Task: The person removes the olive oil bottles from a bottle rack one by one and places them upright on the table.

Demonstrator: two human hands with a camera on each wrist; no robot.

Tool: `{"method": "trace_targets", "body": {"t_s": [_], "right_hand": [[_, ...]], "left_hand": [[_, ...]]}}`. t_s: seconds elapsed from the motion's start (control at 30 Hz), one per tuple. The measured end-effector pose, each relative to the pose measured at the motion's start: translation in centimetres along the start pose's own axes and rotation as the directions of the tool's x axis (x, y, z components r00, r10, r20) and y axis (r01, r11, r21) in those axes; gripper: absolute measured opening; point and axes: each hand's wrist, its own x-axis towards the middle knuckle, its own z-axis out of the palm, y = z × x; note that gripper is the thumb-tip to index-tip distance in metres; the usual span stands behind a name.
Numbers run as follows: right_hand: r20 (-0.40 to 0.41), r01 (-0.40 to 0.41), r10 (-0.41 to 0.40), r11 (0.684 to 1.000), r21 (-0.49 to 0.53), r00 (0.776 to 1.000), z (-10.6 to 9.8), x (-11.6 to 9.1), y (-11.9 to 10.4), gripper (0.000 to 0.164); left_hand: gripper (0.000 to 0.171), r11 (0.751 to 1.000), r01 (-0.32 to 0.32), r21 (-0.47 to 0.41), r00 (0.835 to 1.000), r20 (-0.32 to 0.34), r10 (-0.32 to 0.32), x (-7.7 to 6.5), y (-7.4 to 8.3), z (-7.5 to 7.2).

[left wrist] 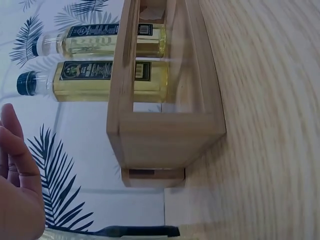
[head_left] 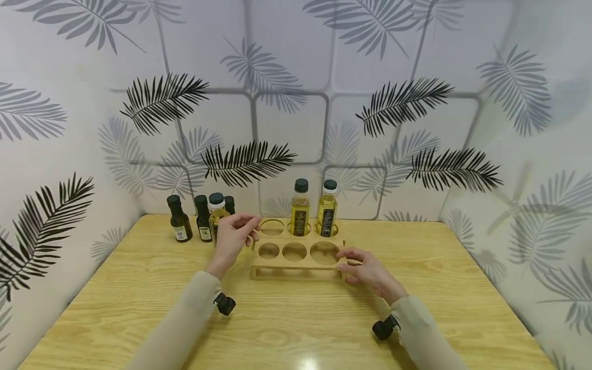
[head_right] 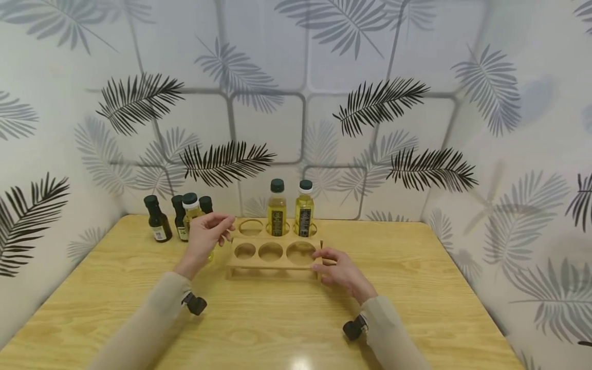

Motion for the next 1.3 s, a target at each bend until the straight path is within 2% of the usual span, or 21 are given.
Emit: {"method": "trace_targets", "body": {"t_s": [0.33, 0.53, 0.83, 1.3], "right_hand": [[0.006, -0.015, 0.015, 1.0, 0.005, 1.0, 0.0, 0.0, -0.2, 0.036], [0.004, -0.016, 0.016, 1.0, 0.007, 1.0, -0.3, 0.4, -0.2, 0.036], [-0.002, -0.012, 0.012, 1.0, 0.02, 1.0, 0.0, 0.2, 0.1, 0.035], [0.015, 0.007, -0.007, 1.0, 0.007, 1.0, 0.1, -0.2, 0.2, 0.037]], "left_hand": [[0.03, 0.986, 0.138, 0.09, 0.99, 0.004, -0.138, 1.2, -0.6, 1.8], [0.032, 0.974, 0.206, 0.092, 0.978, 0.004, -0.207, 2.1, -0.5, 2.8], [0.032, 0.966, 0.229, 0.118, 0.972, 0.017, -0.233, 2.8, -0.9, 3.3], [0.046, 0.976, 0.188, 0.113, 0.98, 0.046, -0.194, 3.6, -0.9, 5.0]]}}
